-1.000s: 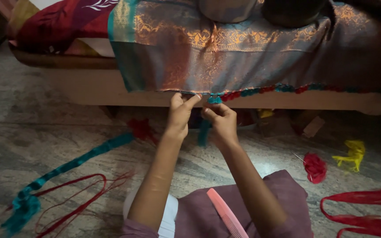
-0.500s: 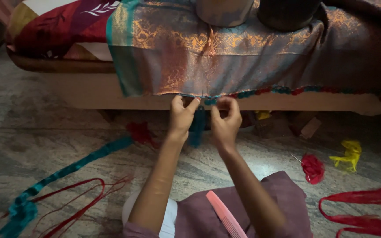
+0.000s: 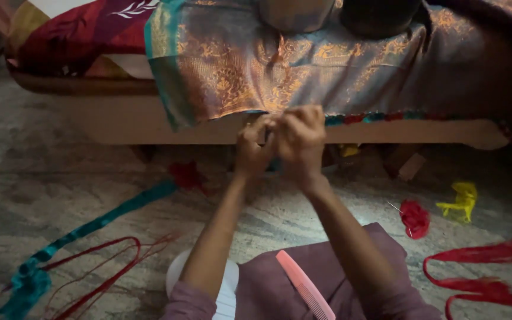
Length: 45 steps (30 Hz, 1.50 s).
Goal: The person is tying decorative tassels onto the border of a saree.
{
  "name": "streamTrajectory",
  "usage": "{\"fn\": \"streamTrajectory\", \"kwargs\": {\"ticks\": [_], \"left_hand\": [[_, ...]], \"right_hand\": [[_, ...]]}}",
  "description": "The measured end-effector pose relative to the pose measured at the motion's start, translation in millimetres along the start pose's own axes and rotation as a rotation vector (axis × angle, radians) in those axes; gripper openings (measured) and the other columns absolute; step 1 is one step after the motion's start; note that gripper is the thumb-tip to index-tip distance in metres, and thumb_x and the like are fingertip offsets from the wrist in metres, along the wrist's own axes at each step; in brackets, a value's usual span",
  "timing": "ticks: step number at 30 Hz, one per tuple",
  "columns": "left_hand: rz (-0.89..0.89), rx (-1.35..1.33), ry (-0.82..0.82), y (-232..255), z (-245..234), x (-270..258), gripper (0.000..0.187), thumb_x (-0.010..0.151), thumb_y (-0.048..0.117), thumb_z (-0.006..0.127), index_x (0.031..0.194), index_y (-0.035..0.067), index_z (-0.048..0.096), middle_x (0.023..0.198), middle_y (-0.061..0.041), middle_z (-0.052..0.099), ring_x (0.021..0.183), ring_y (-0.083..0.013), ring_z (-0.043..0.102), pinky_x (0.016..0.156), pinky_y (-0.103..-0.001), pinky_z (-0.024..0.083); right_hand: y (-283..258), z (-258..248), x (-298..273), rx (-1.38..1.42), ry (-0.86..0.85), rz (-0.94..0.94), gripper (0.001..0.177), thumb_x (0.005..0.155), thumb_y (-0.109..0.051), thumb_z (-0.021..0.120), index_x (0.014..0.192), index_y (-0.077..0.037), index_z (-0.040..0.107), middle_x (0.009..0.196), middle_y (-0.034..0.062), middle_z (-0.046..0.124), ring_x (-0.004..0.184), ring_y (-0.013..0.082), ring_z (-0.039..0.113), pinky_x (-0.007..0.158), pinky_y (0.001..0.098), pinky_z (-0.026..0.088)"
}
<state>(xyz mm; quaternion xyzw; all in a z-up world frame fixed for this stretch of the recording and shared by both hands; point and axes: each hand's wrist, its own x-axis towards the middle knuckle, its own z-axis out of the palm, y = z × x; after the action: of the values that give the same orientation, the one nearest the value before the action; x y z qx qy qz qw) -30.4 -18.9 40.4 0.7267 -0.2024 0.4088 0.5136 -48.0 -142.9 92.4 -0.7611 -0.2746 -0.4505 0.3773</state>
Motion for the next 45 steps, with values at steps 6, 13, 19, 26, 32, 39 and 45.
{"fn": "streamTrajectory", "kwargs": {"ticks": [6,13,19,26,32,39,45], "left_hand": [[-0.341,-0.361,-0.094,-27,12,0,0.022,0.096,0.009,0.06,0.108,0.0,0.076,0.094,-0.008,0.077,0.086,-0.0121,0.068,0.078,-0.028,0.055],[-0.484,-0.255,0.069,-37,36,16,0.022,0.093,0.008,0.065,0.076,-0.006,0.063,0.07,-0.002,0.057,0.069,-0.0095,0.05,0.06,-0.028,0.041],[-0.369,-0.447,0.061,-22,35,23,0.016,0.09,0.007,0.056,0.078,0.0,0.065,0.073,0.003,0.059,0.07,-0.0065,0.051,0.065,-0.026,0.043],[-0.465,-0.47,-0.009,-10,27,28,0.019,0.089,0.008,0.055,0.086,0.0,0.073,0.078,0.001,0.068,0.071,-0.0068,0.056,0.065,-0.024,0.046],[-0.419,-0.459,-0.066,-25,29,23,0.02,0.091,0.009,0.055,0.085,0.002,0.074,0.081,-0.003,0.07,0.076,-0.0089,0.06,0.072,-0.025,0.048],[-0.541,-0.577,-0.081,-33,28,10,0.022,0.091,0.013,0.053,0.087,0.0,0.07,0.082,-0.006,0.077,0.061,-0.0047,0.05,0.054,-0.021,0.039],[-0.726,-0.669,-0.121,-10,17,18,0.035,0.091,0.02,0.05,0.099,-0.002,0.075,0.08,-0.008,0.075,0.052,-0.0054,0.051,0.046,-0.023,0.037]], "right_hand": [[25,-6,23,0.358,-0.15,0.252,0.011,0.095,-0.001,0.069,0.105,0.0,0.07,0.095,0.0078,0.072,0.088,0.0168,0.068,0.074,0.0323,0.056],[27,-10,54,0.459,-0.269,0.362,0.009,0.098,0.004,0.059,0.103,-0.001,0.065,0.091,0.0093,0.076,0.085,0.0133,0.076,0.073,0.0306,0.064],[41,-7,57,0.599,-0.289,0.487,0.002,0.1,0.0,0.064,0.1,-0.001,0.062,0.092,0.0095,0.076,0.082,0.0138,0.073,0.072,0.0277,0.062],[33,-12,59,0.485,-0.33,0.637,0.002,0.099,-0.002,0.065,0.099,-0.003,0.063,0.087,0.008,0.074,0.069,0.0132,0.066,0.054,0.0288,0.052],[48,-10,59,0.611,-0.276,0.503,0.0,0.102,0.001,0.063,0.102,0.001,0.063,0.087,0.0114,0.073,0.076,0.0153,0.071,0.063,0.0324,0.059],[70,-15,85,0.767,-0.33,0.608,0.006,0.104,-0.004,0.059,0.109,0.0,0.06,0.098,0.0135,0.069,0.083,0.0224,0.075,0.078,0.0401,0.066],[95,-27,131,0.79,-0.337,0.573,0.007,0.107,-0.007,0.059,0.11,-0.001,0.061,0.102,0.0136,0.069,0.092,0.0227,0.077,0.083,0.0395,0.065]]}}
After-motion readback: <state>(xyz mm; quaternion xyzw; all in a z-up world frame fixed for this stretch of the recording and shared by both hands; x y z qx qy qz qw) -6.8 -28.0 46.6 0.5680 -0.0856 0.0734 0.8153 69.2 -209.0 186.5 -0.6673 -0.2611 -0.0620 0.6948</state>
